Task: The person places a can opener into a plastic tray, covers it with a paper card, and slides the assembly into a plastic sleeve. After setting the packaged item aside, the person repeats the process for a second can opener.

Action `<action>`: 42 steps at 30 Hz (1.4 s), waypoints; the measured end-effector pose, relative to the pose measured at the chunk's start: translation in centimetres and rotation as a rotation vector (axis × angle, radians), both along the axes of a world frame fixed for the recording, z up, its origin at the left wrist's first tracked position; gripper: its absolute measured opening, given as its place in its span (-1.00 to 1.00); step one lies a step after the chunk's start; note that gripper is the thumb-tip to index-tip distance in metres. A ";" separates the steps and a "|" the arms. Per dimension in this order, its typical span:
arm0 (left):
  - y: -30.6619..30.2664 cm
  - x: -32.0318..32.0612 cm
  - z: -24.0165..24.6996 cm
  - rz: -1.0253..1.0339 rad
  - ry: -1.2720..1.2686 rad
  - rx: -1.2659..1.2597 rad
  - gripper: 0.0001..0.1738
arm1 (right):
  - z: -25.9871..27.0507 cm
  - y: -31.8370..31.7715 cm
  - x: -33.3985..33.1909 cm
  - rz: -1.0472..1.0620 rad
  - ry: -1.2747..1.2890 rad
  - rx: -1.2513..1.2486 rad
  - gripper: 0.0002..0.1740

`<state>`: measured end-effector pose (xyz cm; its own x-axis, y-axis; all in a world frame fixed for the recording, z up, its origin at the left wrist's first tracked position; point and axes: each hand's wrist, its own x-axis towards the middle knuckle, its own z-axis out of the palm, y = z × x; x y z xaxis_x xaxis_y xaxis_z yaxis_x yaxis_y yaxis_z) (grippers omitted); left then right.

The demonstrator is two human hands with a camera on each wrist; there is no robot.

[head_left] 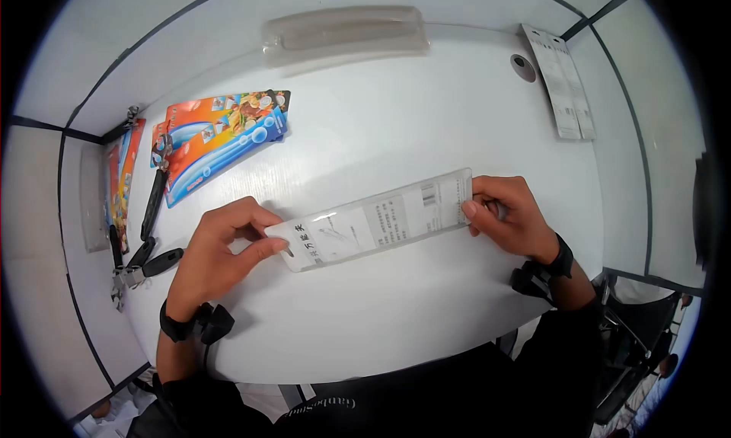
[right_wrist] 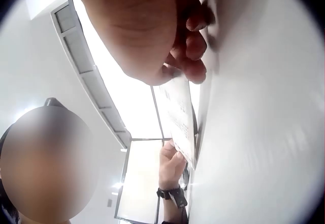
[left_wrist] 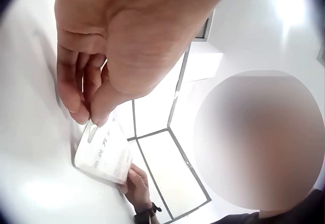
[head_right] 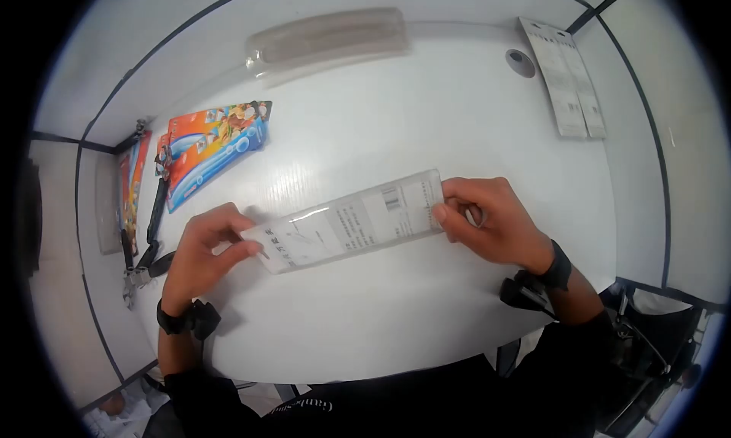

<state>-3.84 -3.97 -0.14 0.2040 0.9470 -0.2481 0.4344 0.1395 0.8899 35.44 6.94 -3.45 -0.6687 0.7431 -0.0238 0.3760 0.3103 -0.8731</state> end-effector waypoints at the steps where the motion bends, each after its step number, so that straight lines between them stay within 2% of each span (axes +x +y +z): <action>1: 0.0 0.0 0.0 0.000 -0.006 -0.013 -0.80 | 0.0 0.0 -0.1 0.019 0.012 0.014 -0.87; 6: -0.1 0.5 -0.5 0.007 -0.087 -0.076 -0.78 | 0.3 0.5 0.3 0.122 -0.009 0.049 -0.75; 9: 0.0 0.6 -1.2 -0.001 -0.149 -0.036 -0.77 | 0.7 0.0 0.0 0.033 0.053 -0.195 -0.64; 12: 0.0 0.0 -1.6 0.026 -0.190 -0.089 -0.74 | 1.5 0.2 0.4 -0.021 0.046 -0.266 -0.63; 15: 0.3 0.2 -0.8 0.100 -0.364 -0.130 -0.71 | 2.8 1.4 1.9 -0.263 0.024 -0.279 -0.64; 17: 0.3 -0.2 -1.3 0.067 -0.354 -0.123 -0.71 | 4.6 2.3 1.7 -0.566 0.099 -0.261 -0.67; 19: 0.3 -0.5 -1.5 0.047 -0.356 -0.124 -0.72 | 2.6 4.5 4.9 -0.629 0.464 -0.188 -0.69; 20: 0.3 -0.5 -1.6 0.041 -0.362 -0.128 -0.73 | 3.2 5.0 5.1 -0.712 0.667 -0.304 -0.75; 23: 0.3 -0.7 -1.8 0.030 -0.369 -0.127 -0.78 | 2.9 6.4 7.9 -0.785 0.937 -0.348 -0.76; 25: 0.4 -0.8 -1.7 0.022 -0.370 -0.135 -0.79 | 2.9 6.6 9.7 -0.820 0.954 -0.317 -0.76; 27: 0.3 -0.5 -1.6 0.036 -0.379 -0.118 -0.82 | 2.7 6.6 10.7 -0.958 0.913 -0.196 -0.76; 30: 0.3 -0.5 -1.6 0.036 -0.382 -0.121 -0.83 | 1.8 7.4 13.9 -0.943 0.831 -0.121 -0.80; 36: 0.3 -0.6 -1.8 0.029 -0.378 -0.108 -0.84 | 0.0 8.1 16.3 -0.981 1.061 -0.317 -0.85; 39: 0.3 -0.6 -1.8 0.030 -0.385 -0.109 -0.83 | 0.2 8.3 16.2 -0.989 1.091 -0.414 -0.85; 42: 0.3 -0.7 -1.7 0.025 -0.379 -0.105 -0.84 | 0.4 8.3 15.7 -1.067 1.065 -0.389 -0.83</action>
